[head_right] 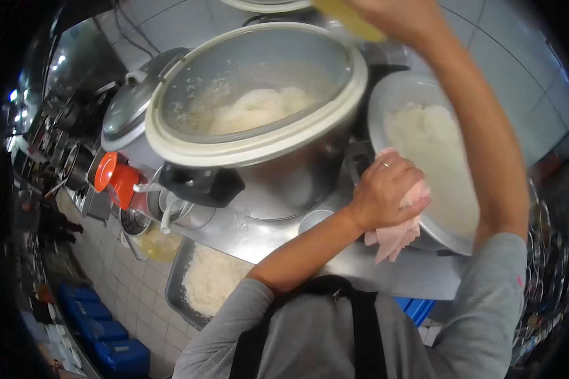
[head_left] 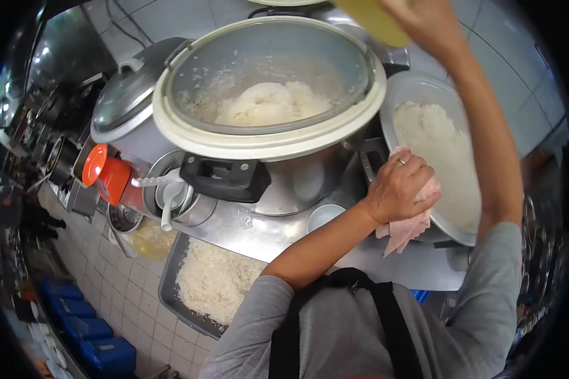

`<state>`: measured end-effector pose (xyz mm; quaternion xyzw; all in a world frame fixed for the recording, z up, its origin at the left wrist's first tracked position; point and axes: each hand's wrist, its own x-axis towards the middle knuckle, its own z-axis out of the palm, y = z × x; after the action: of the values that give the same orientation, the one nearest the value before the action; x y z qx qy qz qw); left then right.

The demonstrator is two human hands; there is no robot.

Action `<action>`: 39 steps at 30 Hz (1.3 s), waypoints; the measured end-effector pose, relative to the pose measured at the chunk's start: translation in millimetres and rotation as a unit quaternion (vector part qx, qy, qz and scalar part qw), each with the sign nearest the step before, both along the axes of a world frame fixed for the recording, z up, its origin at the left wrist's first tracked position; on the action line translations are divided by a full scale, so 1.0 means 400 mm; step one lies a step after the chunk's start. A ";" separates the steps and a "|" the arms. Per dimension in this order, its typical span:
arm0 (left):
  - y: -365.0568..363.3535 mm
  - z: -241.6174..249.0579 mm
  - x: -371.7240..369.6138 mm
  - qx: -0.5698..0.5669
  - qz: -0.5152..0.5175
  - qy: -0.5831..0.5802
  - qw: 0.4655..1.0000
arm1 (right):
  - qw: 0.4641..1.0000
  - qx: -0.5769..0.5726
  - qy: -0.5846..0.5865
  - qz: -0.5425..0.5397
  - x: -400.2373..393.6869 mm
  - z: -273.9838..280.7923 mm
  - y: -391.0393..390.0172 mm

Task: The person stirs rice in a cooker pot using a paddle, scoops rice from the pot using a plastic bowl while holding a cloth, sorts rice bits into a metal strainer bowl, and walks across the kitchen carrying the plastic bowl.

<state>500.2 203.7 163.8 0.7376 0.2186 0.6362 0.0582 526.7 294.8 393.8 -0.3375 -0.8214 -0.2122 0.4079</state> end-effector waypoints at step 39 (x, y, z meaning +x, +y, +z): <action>0.017 -0.026 0.035 0.010 0.061 0.021 0.998 | 0.625 -0.757 0.182 0.060 0.551 -0.553 0.011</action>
<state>514.4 210.7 153.6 0.7369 0.2578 0.6248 0.0072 747.2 299.1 172.5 -0.5089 -0.6198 0.5750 0.1622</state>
